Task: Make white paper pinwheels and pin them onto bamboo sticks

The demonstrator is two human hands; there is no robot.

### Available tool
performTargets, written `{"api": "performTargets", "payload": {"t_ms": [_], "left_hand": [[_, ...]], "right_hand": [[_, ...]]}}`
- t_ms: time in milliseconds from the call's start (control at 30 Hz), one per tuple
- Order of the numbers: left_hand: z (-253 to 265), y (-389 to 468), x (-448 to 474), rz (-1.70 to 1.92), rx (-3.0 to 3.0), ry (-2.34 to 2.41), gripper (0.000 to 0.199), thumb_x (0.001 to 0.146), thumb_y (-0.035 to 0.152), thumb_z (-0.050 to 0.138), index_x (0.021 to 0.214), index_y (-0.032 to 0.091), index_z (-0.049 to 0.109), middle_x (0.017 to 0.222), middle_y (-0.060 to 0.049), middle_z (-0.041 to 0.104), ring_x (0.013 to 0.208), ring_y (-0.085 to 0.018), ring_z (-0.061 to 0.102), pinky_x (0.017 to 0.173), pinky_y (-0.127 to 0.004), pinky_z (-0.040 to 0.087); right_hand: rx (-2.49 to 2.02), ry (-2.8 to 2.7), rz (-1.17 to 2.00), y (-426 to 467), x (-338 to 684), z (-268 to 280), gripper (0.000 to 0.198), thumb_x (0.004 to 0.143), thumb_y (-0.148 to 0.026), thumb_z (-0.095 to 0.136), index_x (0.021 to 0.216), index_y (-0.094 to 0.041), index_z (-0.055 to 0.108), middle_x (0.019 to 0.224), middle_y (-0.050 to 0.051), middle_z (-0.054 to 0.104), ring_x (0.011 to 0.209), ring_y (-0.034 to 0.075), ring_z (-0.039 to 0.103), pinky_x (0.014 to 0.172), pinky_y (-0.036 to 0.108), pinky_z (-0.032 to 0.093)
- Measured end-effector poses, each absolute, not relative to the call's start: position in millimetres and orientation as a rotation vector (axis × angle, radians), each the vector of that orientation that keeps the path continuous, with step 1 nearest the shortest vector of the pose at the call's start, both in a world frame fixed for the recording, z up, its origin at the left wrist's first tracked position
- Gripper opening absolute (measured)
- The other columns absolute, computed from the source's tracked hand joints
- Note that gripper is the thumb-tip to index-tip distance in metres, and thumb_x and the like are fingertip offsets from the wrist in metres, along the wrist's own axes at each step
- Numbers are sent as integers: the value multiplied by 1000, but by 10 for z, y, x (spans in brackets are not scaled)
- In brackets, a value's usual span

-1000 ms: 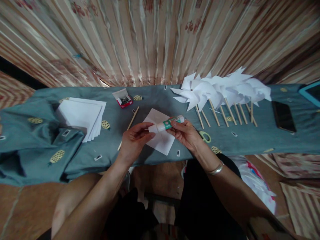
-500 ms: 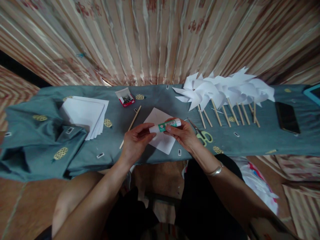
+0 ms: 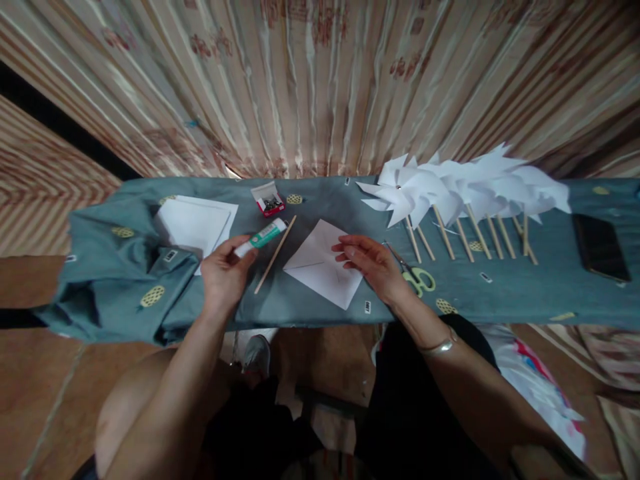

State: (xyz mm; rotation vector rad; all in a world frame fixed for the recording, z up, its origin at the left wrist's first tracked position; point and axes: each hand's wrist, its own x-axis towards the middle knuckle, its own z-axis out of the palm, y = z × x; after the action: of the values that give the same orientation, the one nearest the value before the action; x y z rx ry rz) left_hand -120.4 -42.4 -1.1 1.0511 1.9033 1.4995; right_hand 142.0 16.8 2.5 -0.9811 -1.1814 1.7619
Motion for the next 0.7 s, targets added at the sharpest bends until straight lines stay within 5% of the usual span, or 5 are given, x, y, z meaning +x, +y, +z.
{"api": "performTargets", "payload": {"t_ms": [133,333,567,700], "left_hand": [[-150,-470,-1521,1204,1336,2247,33,73,34,67,100,18,72,91,-5,73,74,-20,62,73,-31,49],[-101,-626,-1536,1122,1814,2179,31,80,28,66,111,21,70,113,-10,69,114,-33,56,102,-48,41],[-124,-776,-1078,1088,2033,1842,18,90,27,61,102,25,74,99,-6,70,94,-24,64,85,-39,52],[-199,-776,-692,921,2276,1542,24,92,19,58,113,19,69,108,-11,70,100,-25,62,88,-42,54]], "right_hand": [[-993,-1195,1749,175,1445,43,36,70,-49,82,97,-26,73,97,2,77,79,14,69,70,27,53],[-986,-1226,1757,151,1422,55,35,71,-48,82,96,-25,74,96,2,77,78,14,70,69,27,53],[-1089,-1396,1396,311,1571,-10,24,74,-41,78,90,-24,74,86,2,77,72,15,66,67,30,51],[-1211,-1605,1036,384,1729,-47,14,79,-33,69,87,-24,76,84,2,76,74,18,65,72,34,49]]}}
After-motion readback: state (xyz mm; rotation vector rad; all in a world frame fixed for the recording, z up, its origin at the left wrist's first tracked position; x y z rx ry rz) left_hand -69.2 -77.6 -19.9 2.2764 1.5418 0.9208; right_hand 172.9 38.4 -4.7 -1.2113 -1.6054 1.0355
